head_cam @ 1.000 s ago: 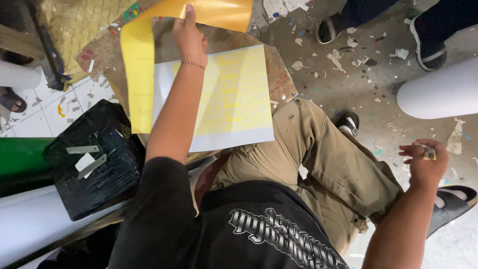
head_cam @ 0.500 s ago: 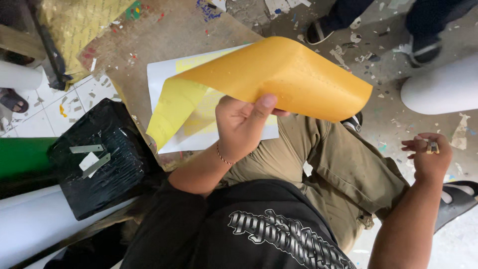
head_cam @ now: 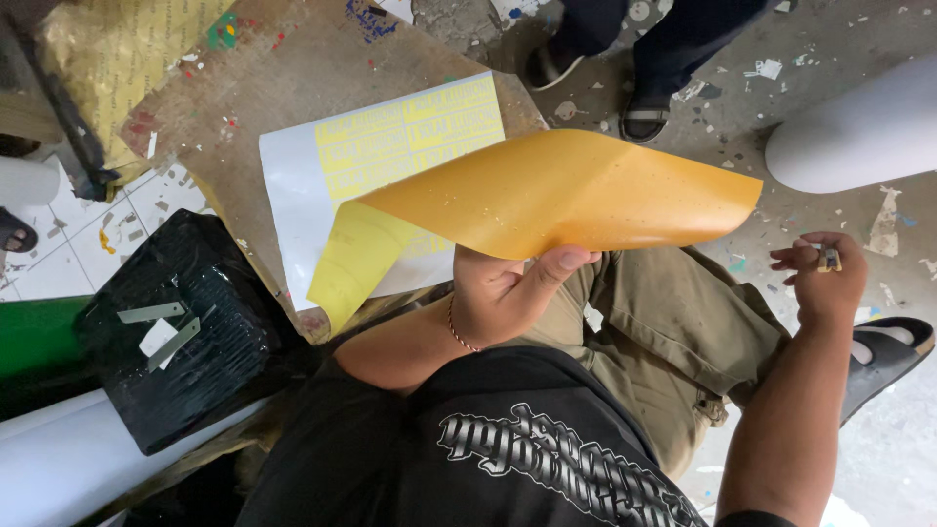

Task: The person uses a craft knife to carefully cut and remove small unwanted pieces from a yellow sticker sheet. They then peel off a protective backing from the sheet.

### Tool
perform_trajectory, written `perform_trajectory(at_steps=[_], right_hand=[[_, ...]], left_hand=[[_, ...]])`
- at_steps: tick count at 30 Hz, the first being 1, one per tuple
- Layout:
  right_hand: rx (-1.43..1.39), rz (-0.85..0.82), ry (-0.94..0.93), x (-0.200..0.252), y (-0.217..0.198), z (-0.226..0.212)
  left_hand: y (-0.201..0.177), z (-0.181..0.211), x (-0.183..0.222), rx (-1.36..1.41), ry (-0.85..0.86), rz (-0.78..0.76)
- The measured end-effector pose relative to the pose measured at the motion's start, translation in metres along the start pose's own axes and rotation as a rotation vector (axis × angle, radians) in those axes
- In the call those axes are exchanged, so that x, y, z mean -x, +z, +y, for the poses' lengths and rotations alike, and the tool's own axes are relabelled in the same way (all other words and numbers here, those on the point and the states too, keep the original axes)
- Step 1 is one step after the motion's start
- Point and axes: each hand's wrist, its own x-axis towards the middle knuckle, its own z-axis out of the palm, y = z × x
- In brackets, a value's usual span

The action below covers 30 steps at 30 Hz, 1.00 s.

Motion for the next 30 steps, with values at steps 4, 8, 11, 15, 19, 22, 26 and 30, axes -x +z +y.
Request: perform_trajectory(at_steps=[4, 8, 11, 15, 19, 22, 26, 30], right_hand=[[0.008, -0.012, -0.001, -0.001, 0.001, 0.003], [0.002, -0.022, 0.002, 0.000, 0.001, 0.003], [0.015, -0.022, 0.002, 0.000, 0.002, 0.002], [0.006, -0.017, 0.022, -0.001, 0.001, 0.004], [0.041, -0.029, 0.008, -0.001, -0.001, 0.005], [0.043, -0.044, -0.011, 0.002, -0.002, 0.002], [0.090, -0.049, -0.007, 0.003, -0.002, -0.002], [0.092, -0.046, 0.001, 0.004, -0.002, -0.005]], left_hand=[[0.003, -0.006, 0.003, 0.036, 0.015, 0.000], [0.001, -0.009, 0.007, -0.051, 0.037, 0.003], [0.000, -0.011, 0.011, -0.092, 0.047, 0.007], [-0.001, -0.019, 0.014, -0.162, 0.095, 0.020], [-0.002, -0.032, 0.019, -0.200, 0.190, -0.094], [0.015, -0.048, 0.035, -0.275, 0.215, -0.154], [0.044, -0.073, 0.066, -0.261, 0.211, -0.224], [0.051, -0.086, 0.089, -0.284, 0.194, -0.228]])
